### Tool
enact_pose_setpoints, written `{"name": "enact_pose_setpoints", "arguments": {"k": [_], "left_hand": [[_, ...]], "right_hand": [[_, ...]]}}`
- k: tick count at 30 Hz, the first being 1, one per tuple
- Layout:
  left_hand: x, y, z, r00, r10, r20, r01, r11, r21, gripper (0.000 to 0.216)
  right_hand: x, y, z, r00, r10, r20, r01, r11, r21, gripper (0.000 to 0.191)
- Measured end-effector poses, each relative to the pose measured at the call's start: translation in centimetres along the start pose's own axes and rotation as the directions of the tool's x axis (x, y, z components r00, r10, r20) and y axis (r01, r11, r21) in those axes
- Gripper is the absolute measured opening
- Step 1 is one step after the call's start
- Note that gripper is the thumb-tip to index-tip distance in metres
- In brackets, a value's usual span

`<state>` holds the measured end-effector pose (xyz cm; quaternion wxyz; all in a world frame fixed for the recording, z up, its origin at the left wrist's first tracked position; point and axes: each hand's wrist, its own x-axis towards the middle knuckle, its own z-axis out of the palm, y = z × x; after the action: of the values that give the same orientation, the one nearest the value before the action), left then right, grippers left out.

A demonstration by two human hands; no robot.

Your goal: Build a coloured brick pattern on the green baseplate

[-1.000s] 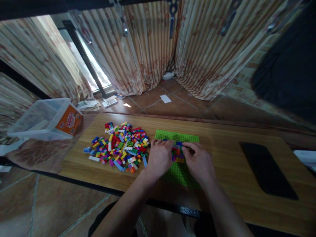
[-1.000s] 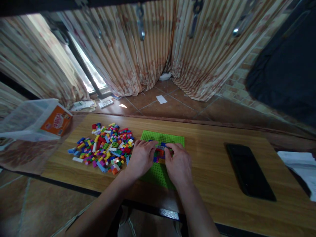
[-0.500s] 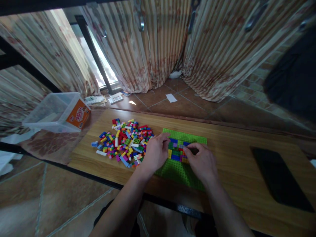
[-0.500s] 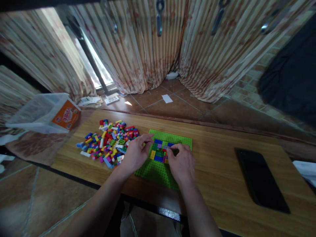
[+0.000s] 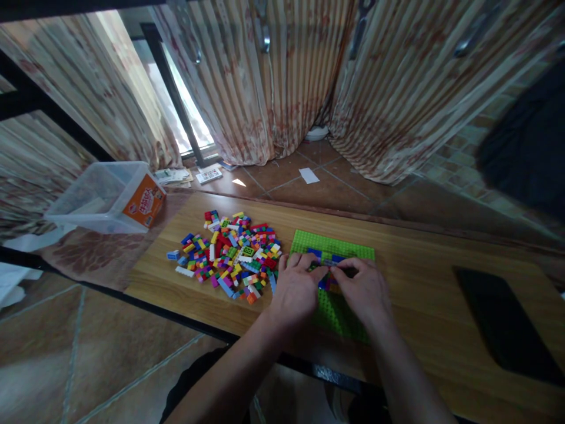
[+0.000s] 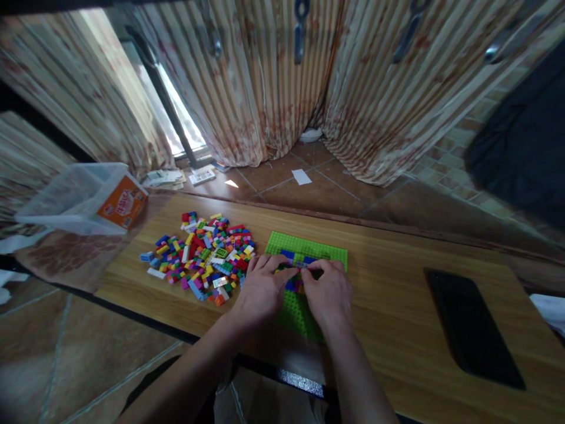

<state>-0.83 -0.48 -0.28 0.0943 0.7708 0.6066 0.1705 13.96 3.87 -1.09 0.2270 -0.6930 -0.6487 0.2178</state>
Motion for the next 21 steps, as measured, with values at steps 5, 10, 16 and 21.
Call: {"name": "enact_pose_setpoints", "arguments": {"k": [5, 10, 16, 21], "left_hand": [[-0.2, 0.4, 0.5, 0.999, -0.022, 0.027, 0.02, 0.998, 0.057, 0.032], [-0.1, 1.0, 0.6, 0.997, -0.062, 0.041, 0.059, 0.995, 0.076, 0.031], [0.0, 1.4, 0.4, 0.994, -0.095, 0.054, 0.09, 0.993, 0.078, 0.031], [-0.2, 1.5, 0.4, 0.995, -0.097, 0.029, 0.096, 0.995, 0.035, 0.03]], "right_hand": [[0.1, -0.1, 0.1, 1.0, 0.027, -0.001, -0.027, 0.999, 0.018, 0.022], [0.2, -0.1, 0.3, 0.999, 0.036, -0.017, -0.035, 0.998, 0.046, 0.022], [0.2, 0.1, 0.7, 0.999, 0.022, -0.038, -0.02, 0.997, 0.072, 0.025], [0.2, 0.7, 0.6, 1.0, -0.009, -0.023, 0.01, 0.999, 0.048, 0.029]]}}
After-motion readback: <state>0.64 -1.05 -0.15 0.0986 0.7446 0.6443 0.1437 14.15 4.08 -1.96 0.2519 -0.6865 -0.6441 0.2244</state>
